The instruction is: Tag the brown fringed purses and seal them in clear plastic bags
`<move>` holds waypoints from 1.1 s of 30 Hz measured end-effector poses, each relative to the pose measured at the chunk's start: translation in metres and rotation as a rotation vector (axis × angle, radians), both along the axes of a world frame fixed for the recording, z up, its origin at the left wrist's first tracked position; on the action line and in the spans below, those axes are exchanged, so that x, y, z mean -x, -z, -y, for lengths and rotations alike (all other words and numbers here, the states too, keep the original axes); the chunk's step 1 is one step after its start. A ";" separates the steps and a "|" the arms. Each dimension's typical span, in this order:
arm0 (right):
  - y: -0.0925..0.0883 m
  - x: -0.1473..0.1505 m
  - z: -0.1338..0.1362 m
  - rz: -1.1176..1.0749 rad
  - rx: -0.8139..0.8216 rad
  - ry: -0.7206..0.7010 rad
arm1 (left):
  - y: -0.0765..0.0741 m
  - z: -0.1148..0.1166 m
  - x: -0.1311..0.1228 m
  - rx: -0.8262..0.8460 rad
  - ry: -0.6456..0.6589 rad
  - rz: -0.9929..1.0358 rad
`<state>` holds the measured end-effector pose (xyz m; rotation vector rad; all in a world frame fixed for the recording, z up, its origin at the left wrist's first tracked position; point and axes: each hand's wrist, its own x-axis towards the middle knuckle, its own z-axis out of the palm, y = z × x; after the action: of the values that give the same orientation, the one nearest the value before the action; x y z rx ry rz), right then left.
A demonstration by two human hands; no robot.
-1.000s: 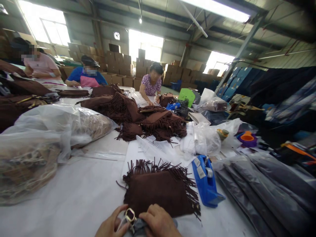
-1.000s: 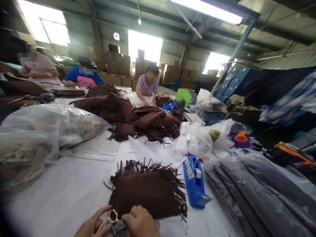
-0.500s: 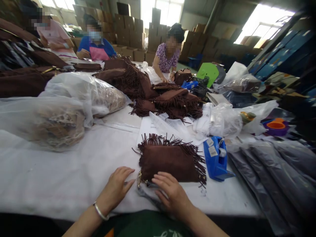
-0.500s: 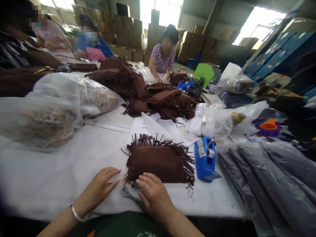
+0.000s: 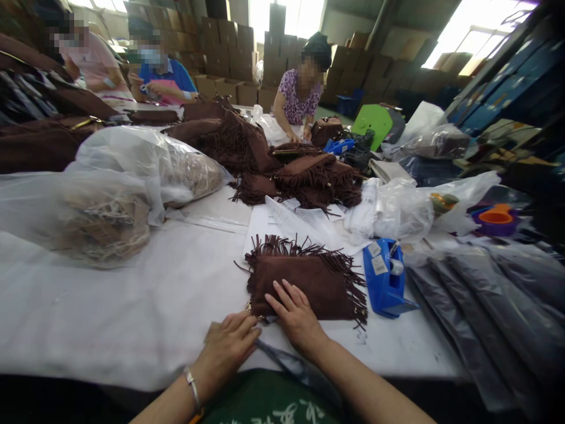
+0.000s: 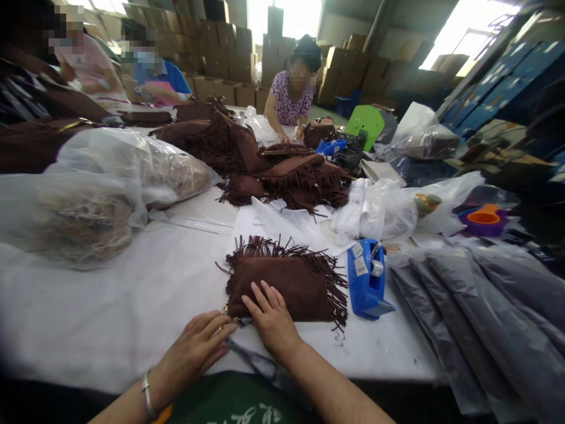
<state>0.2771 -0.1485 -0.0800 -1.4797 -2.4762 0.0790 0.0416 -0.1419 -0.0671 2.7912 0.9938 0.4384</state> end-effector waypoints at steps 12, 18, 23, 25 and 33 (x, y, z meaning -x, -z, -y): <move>-0.001 -0.002 0.016 0.049 0.011 -0.025 | 0.015 0.008 -0.028 0.051 -0.036 0.277; 0.017 -0.001 0.011 0.022 -0.130 0.025 | 0.019 -0.002 0.029 0.109 -0.239 0.182; 0.000 -0.008 -0.003 -0.063 -0.074 -0.003 | 0.004 -0.011 0.034 0.349 -0.336 0.231; -0.009 -0.008 -0.006 -0.113 -0.020 0.017 | -0.008 -0.014 0.036 0.598 -0.411 0.273; -0.021 0.014 -0.002 -0.203 0.124 -0.013 | -0.008 -0.003 0.048 1.272 -0.672 0.625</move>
<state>0.2631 -0.1468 -0.0587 -1.4247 -2.3540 0.3722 -0.0065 -0.1386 -0.0591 1.0866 1.3230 0.4516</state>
